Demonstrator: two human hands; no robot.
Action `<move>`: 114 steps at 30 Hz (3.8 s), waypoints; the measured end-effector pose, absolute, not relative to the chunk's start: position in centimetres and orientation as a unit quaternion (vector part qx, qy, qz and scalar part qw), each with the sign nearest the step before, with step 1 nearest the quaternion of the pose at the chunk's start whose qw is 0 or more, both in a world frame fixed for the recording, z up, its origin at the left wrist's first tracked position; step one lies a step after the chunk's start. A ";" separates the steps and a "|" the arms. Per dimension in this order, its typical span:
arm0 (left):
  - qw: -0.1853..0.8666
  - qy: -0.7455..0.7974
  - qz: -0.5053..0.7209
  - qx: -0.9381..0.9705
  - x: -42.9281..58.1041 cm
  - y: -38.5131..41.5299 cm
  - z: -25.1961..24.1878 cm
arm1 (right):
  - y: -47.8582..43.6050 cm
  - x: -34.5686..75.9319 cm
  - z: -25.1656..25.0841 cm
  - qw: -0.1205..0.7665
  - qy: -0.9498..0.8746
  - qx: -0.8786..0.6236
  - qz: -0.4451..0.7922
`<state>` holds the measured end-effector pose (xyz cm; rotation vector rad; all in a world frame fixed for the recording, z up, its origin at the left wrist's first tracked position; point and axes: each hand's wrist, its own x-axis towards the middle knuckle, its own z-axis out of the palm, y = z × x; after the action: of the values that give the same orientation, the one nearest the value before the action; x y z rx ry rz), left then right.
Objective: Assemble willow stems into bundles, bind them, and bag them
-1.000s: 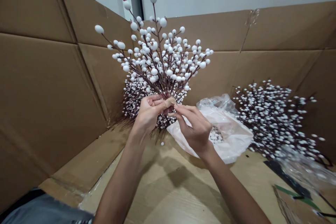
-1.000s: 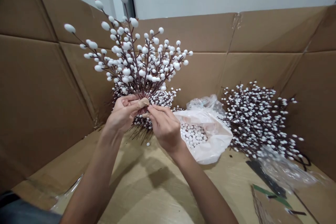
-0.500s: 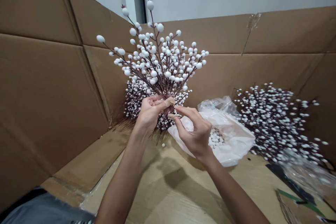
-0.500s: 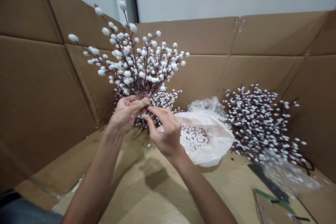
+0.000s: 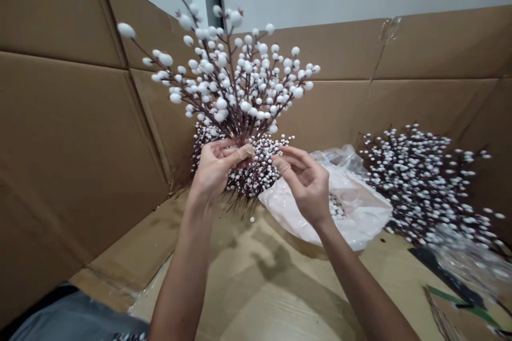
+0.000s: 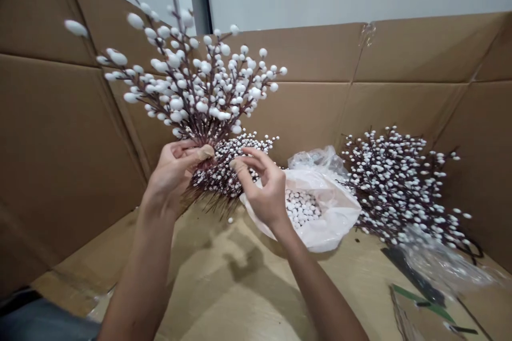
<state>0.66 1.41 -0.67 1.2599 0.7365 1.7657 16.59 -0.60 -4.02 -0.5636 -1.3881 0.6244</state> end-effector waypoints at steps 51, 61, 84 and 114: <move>0.521 0.214 0.631 0.533 2.2 0.0 -0.6 | -3.1 17.9 3.4 0.567 -0.668 -0.287 0.387; 0.529 0.224 0.641 0.509 2.7 -0.5 -0.2 | -2.4 17.8 3.8 0.531 -0.685 -0.313 0.387; 0.533 0.200 0.629 0.529 3.2 -0.9 -0.4 | -1.7 17.0 2.4 0.611 -0.625 -0.291 0.388; 0.719 0.212 0.493 0.442 4.9 -5.5 -2.0 | -6.5 22.4 3.4 0.147 -0.856 -0.226 -0.440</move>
<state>4.86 -5.47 -2.04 0.9769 0.4698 1.0893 22.38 -6.53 3.44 -0.6496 -2.4642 -1.2672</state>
